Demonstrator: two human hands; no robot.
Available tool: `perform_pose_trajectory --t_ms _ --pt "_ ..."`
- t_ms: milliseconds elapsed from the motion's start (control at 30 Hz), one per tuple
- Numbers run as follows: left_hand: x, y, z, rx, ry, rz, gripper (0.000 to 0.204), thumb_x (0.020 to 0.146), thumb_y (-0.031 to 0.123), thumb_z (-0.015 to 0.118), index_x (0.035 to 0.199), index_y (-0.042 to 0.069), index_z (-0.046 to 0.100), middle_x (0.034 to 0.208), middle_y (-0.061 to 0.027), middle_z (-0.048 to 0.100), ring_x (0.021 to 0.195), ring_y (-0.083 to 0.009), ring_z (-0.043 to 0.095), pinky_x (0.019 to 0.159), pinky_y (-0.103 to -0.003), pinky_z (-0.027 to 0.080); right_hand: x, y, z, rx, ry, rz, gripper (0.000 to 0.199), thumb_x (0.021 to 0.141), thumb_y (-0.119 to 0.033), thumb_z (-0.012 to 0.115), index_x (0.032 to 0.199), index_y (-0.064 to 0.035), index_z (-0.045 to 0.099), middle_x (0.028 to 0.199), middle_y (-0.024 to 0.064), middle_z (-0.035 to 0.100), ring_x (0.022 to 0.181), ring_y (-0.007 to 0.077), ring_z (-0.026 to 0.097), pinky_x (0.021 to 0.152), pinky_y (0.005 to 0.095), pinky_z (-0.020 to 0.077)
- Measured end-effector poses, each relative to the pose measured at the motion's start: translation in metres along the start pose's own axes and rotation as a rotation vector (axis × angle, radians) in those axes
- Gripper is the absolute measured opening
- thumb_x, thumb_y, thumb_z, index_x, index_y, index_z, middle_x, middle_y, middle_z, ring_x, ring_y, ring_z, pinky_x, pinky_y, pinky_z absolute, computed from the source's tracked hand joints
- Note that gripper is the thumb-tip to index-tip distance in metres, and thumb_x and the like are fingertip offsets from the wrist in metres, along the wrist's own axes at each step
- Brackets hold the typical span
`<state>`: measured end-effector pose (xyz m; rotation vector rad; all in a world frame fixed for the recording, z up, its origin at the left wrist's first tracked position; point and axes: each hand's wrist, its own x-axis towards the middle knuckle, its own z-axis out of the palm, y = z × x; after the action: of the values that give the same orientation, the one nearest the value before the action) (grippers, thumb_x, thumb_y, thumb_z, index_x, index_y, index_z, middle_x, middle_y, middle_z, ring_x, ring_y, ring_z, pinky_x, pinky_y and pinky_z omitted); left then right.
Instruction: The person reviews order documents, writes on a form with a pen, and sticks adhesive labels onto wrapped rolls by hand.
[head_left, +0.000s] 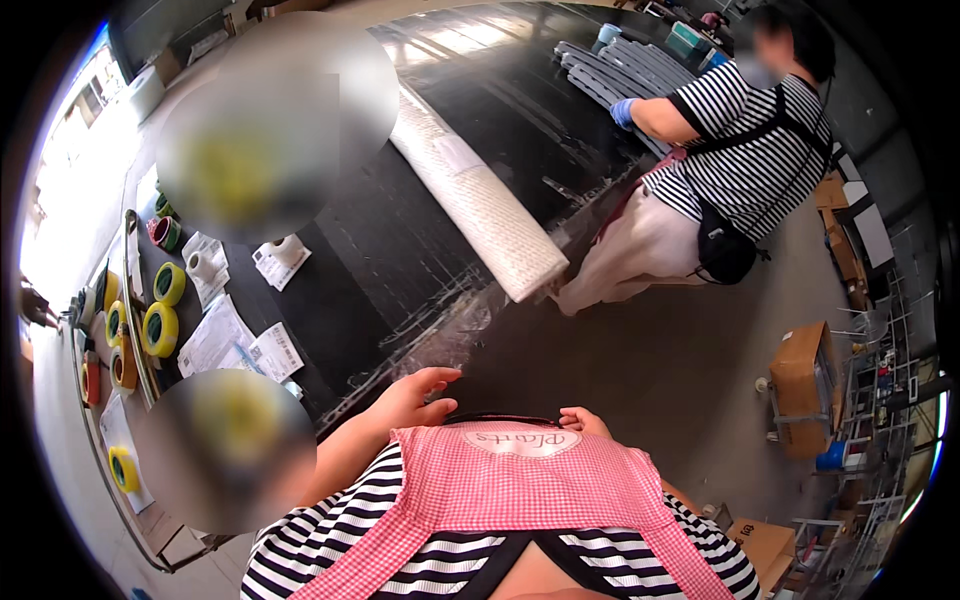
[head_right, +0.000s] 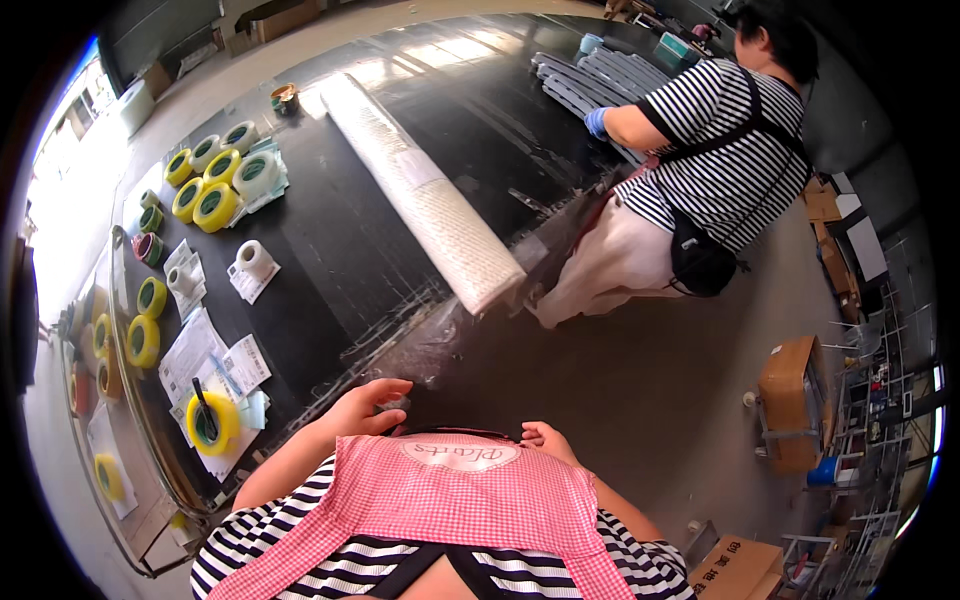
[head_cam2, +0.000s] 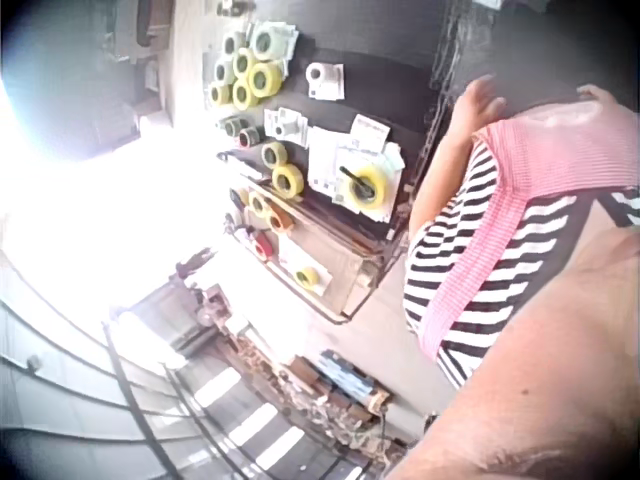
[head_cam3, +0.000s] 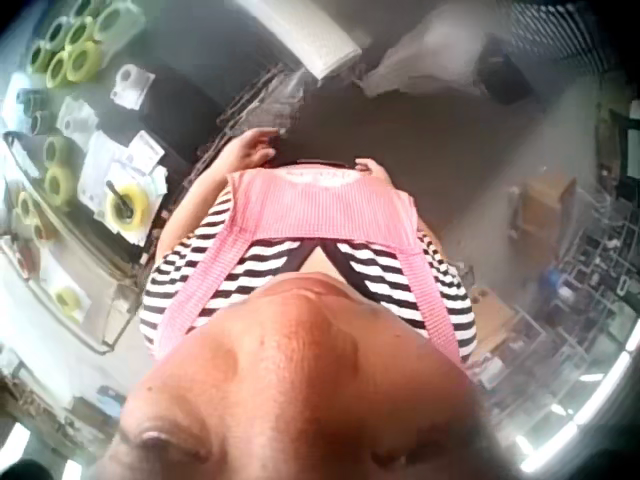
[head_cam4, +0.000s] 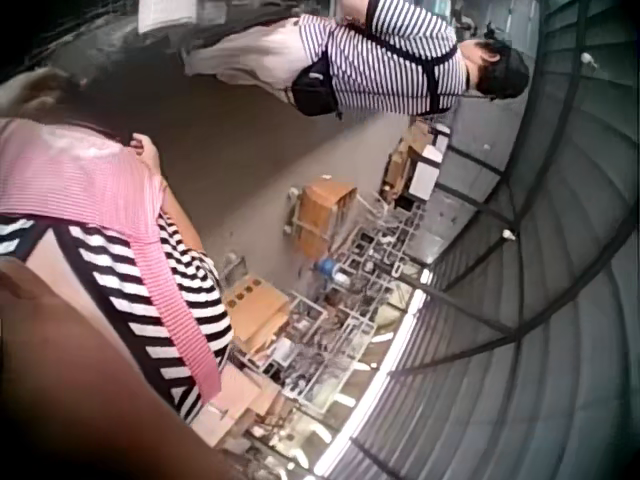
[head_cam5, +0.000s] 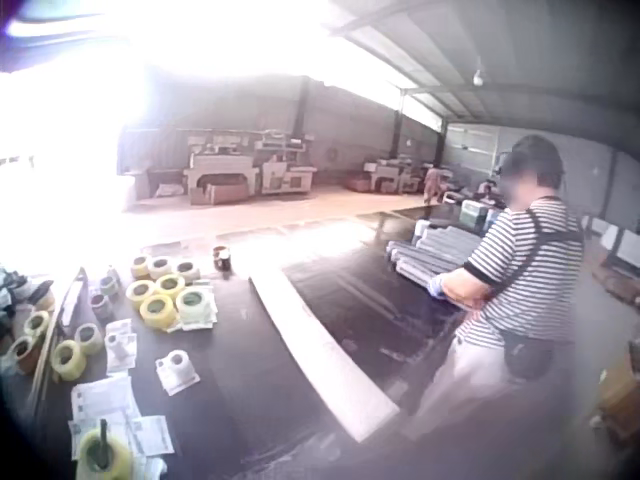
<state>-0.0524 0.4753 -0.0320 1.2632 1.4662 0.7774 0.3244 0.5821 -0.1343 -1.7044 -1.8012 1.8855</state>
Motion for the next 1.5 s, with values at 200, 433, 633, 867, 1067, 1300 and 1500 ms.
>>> perform_pose_trajectory --t_ms 200,433,633,867,1067,1300,1500 --pt "0.093 0.088 0.168 0.184 -0.263 0.224 0.05 0.088 0.019 0.066 0.133 0.007 0.049 0.131 -0.016 0.054 0.121 -0.0304 0.053 0.101 -0.041 0.045 -0.065 0.133 -0.116 0.528 0.144 0.114 0.034 0.092 -0.012 0.059 0.124 -0.001 0.055 0.112 0.0097 0.061 0.106 0.0147 0.057 0.094 0.03 0.0458" --pt "0.192 0.182 0.333 0.193 -0.665 0.233 0.053 0.09 0.028 0.065 0.136 0.009 0.046 0.132 -0.0165 0.053 0.121 -0.0301 0.053 0.097 -0.043 0.048 -0.121 0.207 -0.269 0.266 0.481 -0.172 0.038 0.087 -0.009 0.066 0.122 -0.0008 0.055 0.108 0.0106 0.064 0.095 0.0157 0.063 0.086 0.028 0.0513" --pt "0.321 0.249 0.443 0.439 -0.857 0.306 0.054 0.089 0.028 0.065 0.135 0.007 0.048 0.129 -0.0187 0.055 0.122 -0.0315 0.053 0.101 -0.039 0.045 -0.076 0.28 -0.394 0.335 0.76 -0.281 0.04 0.086 -0.009 0.067 0.124 -0.0037 0.054 0.109 0.0107 0.065 0.093 0.0158 0.064 0.083 0.0287 0.0524" --pt "0.521 0.324 0.672 0.535 -1.101 0.608 0.057 0.089 0.032 0.061 0.138 0.008 0.044 0.13 -0.0204 0.054 0.115 -0.0326 0.056 0.096 -0.04 0.046 -0.097 0.416 -0.486 -0.176 0.348 0.401 0.045 0.091 -0.037 0.053 0.12 -0.0022 0.053 0.117 0.0219 0.055 0.106 0.0346 0.055 0.089 0.0437 0.0459" --pt "0.62 0.434 0.784 0.625 -1.265 0.878 0.058 0.085 0.034 0.064 0.133 0.007 0.049 0.132 -0.0178 0.052 0.12 -0.0339 0.051 0.1 -0.043 0.042 -0.047 0.408 -0.699 0.053 0.554 0.317 0.043 0.09 -0.031 0.054 0.123 -0.0023 0.052 0.117 0.0212 0.056 0.105 0.0327 0.056 0.089 0.0422 0.0465" --pt "0.761 0.479 0.81 0.624 -0.936 0.673 0.056 0.082 0.03 0.066 0.132 0.009 0.052 0.131 -0.0138 0.054 0.12 -0.032 0.052 0.098 -0.043 0.043 0.076 0.334 -0.96 -0.083 0.556 -0.091 0.043 0.088 -0.023 0.056 0.125 -0.0024 0.05 0.118 0.0204 0.056 0.104 0.0305 0.057 0.09 0.0406 0.0473" --pt "0.817 0.507 0.816 0.57 -0.497 0.327 0.059 0.082 0.029 0.068 0.133 0.006 0.05 0.131 -0.0169 0.053 0.121 -0.0332 0.051 0.099 -0.044 0.043 0.151 0.257 -1.15 -0.245 0.475 -0.414 0.044 0.087 -0.017 0.057 0.128 -0.0025 0.049 0.118 0.0198 0.057 0.103 0.0285 0.058 0.091 0.0391 0.0479"
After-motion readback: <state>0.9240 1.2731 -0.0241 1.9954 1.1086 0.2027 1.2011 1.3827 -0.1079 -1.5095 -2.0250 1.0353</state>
